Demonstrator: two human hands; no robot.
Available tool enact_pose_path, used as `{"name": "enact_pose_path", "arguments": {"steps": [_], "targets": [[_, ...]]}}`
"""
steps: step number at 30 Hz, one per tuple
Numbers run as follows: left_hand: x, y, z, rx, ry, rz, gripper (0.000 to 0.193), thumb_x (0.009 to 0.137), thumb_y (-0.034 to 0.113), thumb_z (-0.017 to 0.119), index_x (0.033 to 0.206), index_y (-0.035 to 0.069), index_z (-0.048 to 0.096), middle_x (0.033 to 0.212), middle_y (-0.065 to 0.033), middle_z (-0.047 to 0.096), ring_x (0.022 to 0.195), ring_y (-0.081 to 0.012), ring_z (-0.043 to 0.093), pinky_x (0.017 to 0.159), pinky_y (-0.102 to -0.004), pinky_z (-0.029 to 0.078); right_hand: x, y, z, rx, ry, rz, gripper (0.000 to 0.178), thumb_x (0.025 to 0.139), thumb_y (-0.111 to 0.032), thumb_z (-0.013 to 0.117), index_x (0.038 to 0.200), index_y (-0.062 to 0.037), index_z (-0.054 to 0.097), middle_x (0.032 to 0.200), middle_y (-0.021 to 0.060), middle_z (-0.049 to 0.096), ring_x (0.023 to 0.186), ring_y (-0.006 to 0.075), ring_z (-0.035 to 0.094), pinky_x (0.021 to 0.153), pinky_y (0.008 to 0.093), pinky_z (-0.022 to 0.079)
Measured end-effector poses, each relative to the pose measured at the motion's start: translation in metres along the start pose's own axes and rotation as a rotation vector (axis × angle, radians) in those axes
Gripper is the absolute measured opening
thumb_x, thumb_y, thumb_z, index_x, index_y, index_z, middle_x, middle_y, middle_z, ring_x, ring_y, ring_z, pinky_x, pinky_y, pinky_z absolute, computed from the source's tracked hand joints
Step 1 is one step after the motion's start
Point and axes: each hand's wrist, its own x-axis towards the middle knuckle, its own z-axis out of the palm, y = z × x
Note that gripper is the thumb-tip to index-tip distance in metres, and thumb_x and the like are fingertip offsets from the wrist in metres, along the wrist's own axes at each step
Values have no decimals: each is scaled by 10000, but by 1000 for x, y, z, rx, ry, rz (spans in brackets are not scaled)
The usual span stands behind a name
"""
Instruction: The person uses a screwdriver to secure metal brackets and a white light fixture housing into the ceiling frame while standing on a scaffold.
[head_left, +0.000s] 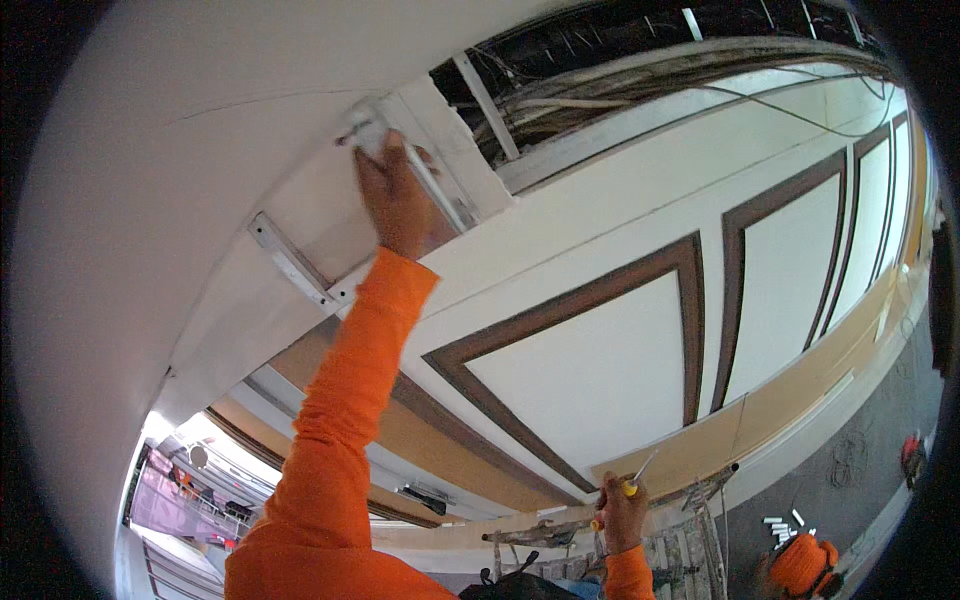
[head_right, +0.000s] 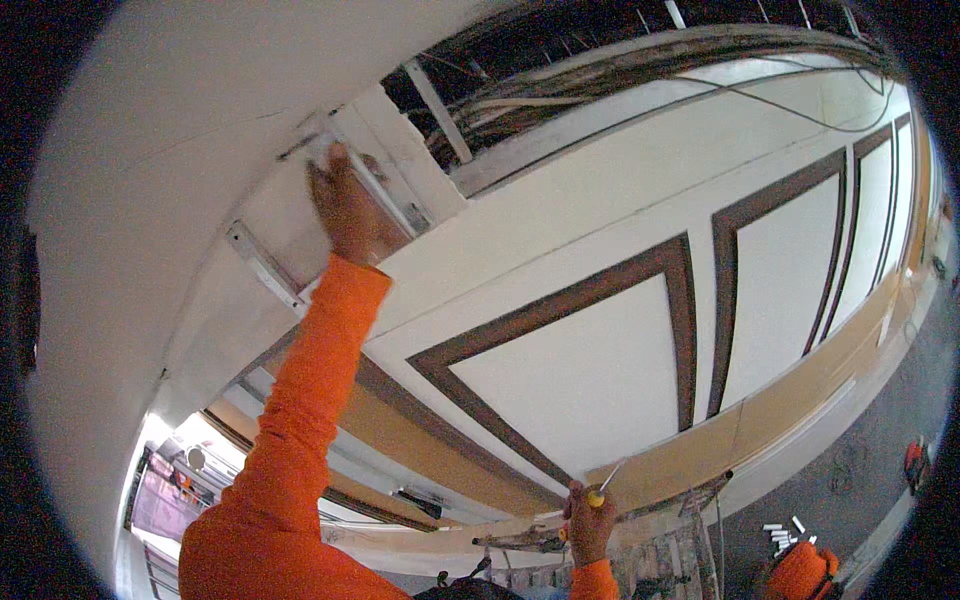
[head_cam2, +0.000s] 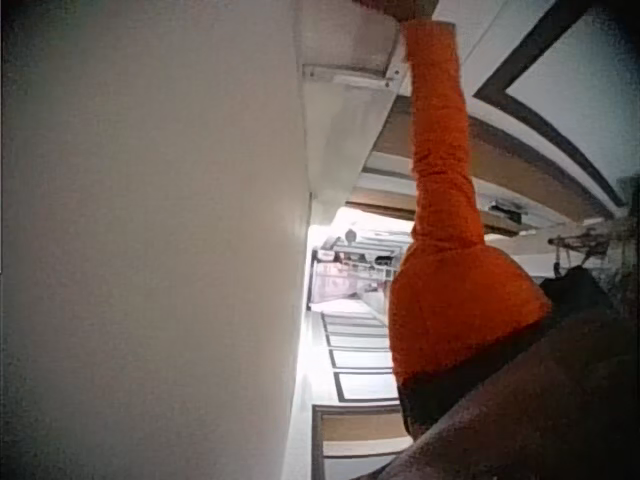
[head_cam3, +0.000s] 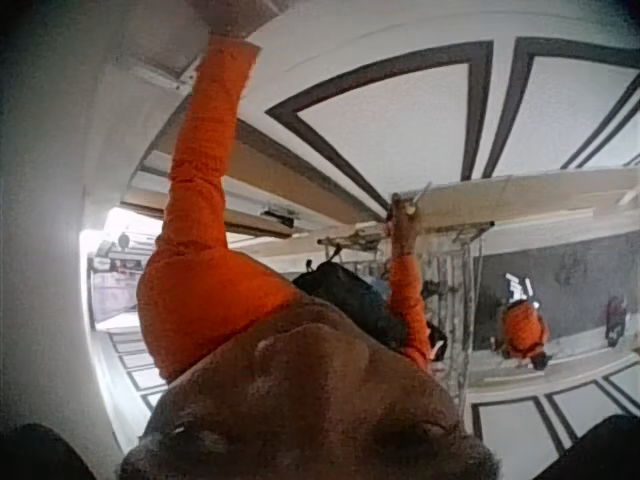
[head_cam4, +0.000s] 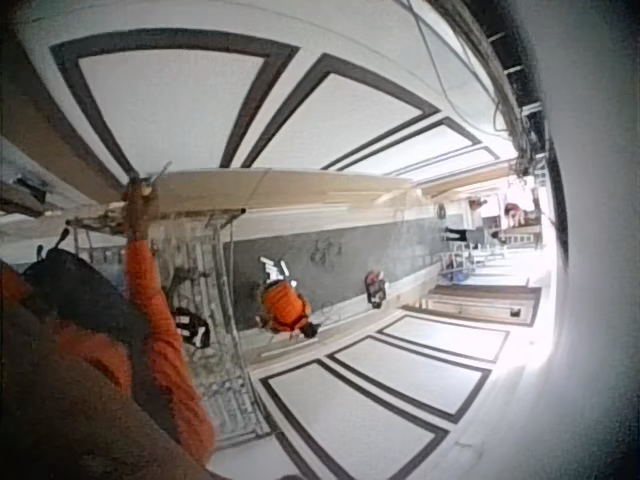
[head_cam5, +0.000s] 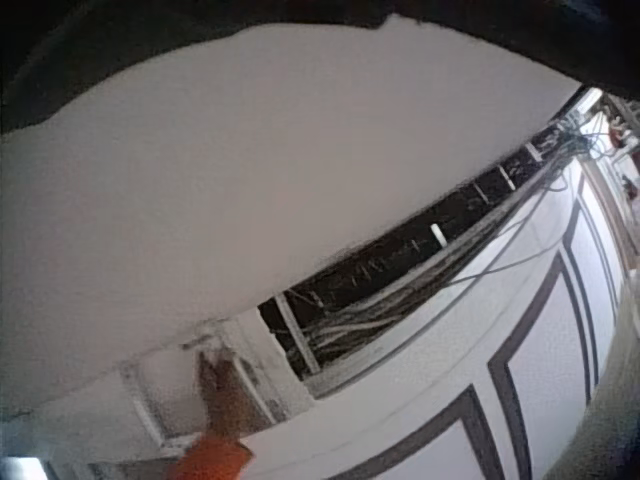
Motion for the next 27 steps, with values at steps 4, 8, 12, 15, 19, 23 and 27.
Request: {"name": "enact_pose_path", "arguments": {"steps": [4, 8, 12, 15, 19, 23, 27], "targets": [[-1, 21, -1, 1, 38, 134, 365, 1002, 294, 616, 1162, 10, 453, 805, -69, 613, 671, -146, 604, 593, -294, 534, -11, -33, 7, -87, 55, 41, 288, 944, -242, 704, 788, -113, 499, 613, -4, 528, 447, 94, 481, 381, 261, 374], [11, 14, 4, 99, 83, 222, 401, 975, 243, 662, 1197, -16, 451, 828, -85, 624, 699, -148, 610, 598, -294, 528, 1, -5, 4, -58, -23, -40, 296, 948, -247, 700, 782, -120, 491, 598, -7, 517, 452, 92, 487, 395, 261, 383], [10, 4, 5, 115, 133, 163, 438, 966, 278, 673, 1170, -48, 462, 875, -128, 653, 724, -198, 636, 628, -335, 538, -3, 4, 8, -52, -43, 36, 288, 955, -236, 692, 782, -128, 488, 596, -6, 518, 465, 91, 499, 410, 255, 390], [12, 2, 3, 389, 194, 175, 541, 947, 375, 674, 1179, -67, 464, 961, -206, 672, 819, -309, 672, 719, -409, 541, -2, 2, 12, -73, -37, 39, 277, 960, -233, 686, 790, -130, 493, 596, -6, 517, 466, 93, 501, 402, 250, 384], [6, 11, -10, 884, 167, 53, 768, 893, 526, 668, 1262, -113, 459, 1114, -316, 656, 1031, -450, 656, 890, -480, 503, -5, -7, 17, -25, -65, 52, 273, 960, -217, 686, 778, -130, 502, 594, -5, 516, 464, 93, 501, 398, 250, 380], [11, 14, -13, 1013, 122, 33, 834, 862, 576, 652, 1260, -136, 479, 1088, -345, 663, 1047, -479, 653, 932, -509, 490, -3, -14, 20, -16, -21, 35, 294, 953, -201, 690, 740, -128, 500, 592, -3, 520, 462, 94, 496, 402, 251, 380], [14, 11, -14, 1006, 105, 101, 923, 855, 609, 619, 1273, -193, 432, 1006, -353, 666, 921, -488, 684, 853, -524, 532, -5, -4, 27, -39, -67, 26, 314, 957, -216, 682, 721, -124, 496, 586, -3, 521, 459, 93, 490, 396, 249, 365]]}}
